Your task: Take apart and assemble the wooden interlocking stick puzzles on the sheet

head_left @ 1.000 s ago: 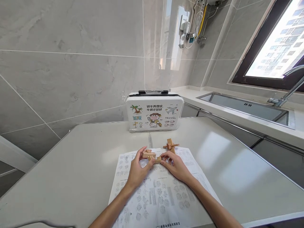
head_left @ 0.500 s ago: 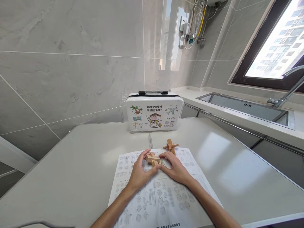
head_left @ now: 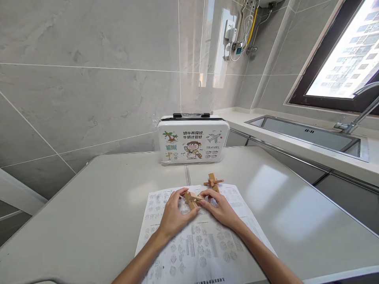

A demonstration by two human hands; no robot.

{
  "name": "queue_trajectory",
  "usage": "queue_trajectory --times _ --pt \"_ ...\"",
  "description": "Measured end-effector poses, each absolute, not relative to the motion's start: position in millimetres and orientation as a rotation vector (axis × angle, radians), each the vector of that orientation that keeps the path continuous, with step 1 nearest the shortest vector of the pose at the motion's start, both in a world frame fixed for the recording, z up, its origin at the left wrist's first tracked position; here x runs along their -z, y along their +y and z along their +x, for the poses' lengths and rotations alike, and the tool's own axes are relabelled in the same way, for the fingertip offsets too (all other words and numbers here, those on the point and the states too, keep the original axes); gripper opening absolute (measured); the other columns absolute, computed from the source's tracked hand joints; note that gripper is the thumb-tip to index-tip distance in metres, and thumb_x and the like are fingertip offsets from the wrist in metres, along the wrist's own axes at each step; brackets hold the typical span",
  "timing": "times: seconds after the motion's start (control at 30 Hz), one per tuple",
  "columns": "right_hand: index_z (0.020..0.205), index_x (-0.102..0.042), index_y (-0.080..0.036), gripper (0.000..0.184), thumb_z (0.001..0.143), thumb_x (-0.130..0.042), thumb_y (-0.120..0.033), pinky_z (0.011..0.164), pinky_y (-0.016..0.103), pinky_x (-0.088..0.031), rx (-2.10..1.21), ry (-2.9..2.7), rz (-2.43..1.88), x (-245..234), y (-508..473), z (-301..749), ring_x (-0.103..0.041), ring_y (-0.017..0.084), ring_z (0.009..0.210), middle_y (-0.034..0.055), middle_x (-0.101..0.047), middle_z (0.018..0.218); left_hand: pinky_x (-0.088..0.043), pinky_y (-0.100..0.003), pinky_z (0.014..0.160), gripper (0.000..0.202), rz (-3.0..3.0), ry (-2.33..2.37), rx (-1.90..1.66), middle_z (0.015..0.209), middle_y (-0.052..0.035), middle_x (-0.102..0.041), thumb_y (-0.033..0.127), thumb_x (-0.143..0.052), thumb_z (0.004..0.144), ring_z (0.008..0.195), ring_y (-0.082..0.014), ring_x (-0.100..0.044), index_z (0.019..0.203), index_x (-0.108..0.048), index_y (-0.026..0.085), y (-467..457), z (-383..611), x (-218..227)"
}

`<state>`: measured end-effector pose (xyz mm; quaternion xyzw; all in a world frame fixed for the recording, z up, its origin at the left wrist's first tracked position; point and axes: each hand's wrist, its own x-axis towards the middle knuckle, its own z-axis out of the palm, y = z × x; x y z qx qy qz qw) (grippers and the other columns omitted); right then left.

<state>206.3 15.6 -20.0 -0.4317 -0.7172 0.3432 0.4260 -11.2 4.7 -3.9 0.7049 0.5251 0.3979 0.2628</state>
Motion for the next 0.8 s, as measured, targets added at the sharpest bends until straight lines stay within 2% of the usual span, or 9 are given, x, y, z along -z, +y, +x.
queue_trajectory --times 0.2,0.4,0.6,0.8 --pt "0.105 -0.067 -0.024 0.026 0.101 -0.059 -0.049 0.077 0.040 -0.051 -0.692 -1.763 -1.195 34 20 207 -0.063 0.026 0.084 0.0075 -0.072 0.096 -0.052 -0.048 0.098 0.062 2.122 1.572 -1.080 0.119 -0.0073 -0.070 0.045 -0.082 0.074 0.110 -0.0312 -0.065 0.129 -0.060 0.026 16 -24 5" --pt "0.101 -0.063 -0.025 0.018 0.102 -0.057 -0.042 0.073 0.038 -0.049 -0.613 -1.817 -1.252 41 19 205 -0.063 0.025 0.081 0.0056 -0.069 0.090 -0.052 -0.045 0.088 0.049 2.267 1.666 -1.025 0.102 -0.0066 -0.070 0.047 -0.080 0.073 0.094 -0.0305 -0.067 0.112 -0.062 0.024 20 -31 0" --pt "0.098 -0.061 -0.025 0.016 0.100 -0.058 -0.040 0.070 0.037 -0.049 -0.563 -1.831 -1.287 42 19 204 -0.064 0.025 0.078 0.0048 -0.068 0.085 -0.052 -0.045 0.088 0.049 2.294 1.657 -0.923 0.104 -0.0064 -0.070 0.042 -0.082 0.070 0.095 -0.0313 -0.068 0.111 -0.061 0.025 20 -31 8" --pt "0.098 -0.060 -0.025 0.013 0.098 -0.060 -0.037 0.070 0.035 -0.048 -0.532 -1.824 -1.328 43 20 205 -0.065 0.024 0.076 0.0030 -0.067 0.082 -0.053 -0.047 0.091 0.051 2.339 1.593 -0.926 0.110 -0.0075 -0.071 0.043 -0.083 0.074 0.101 -0.0321 -0.068 0.115 -0.059 0.024 16 -25 13"
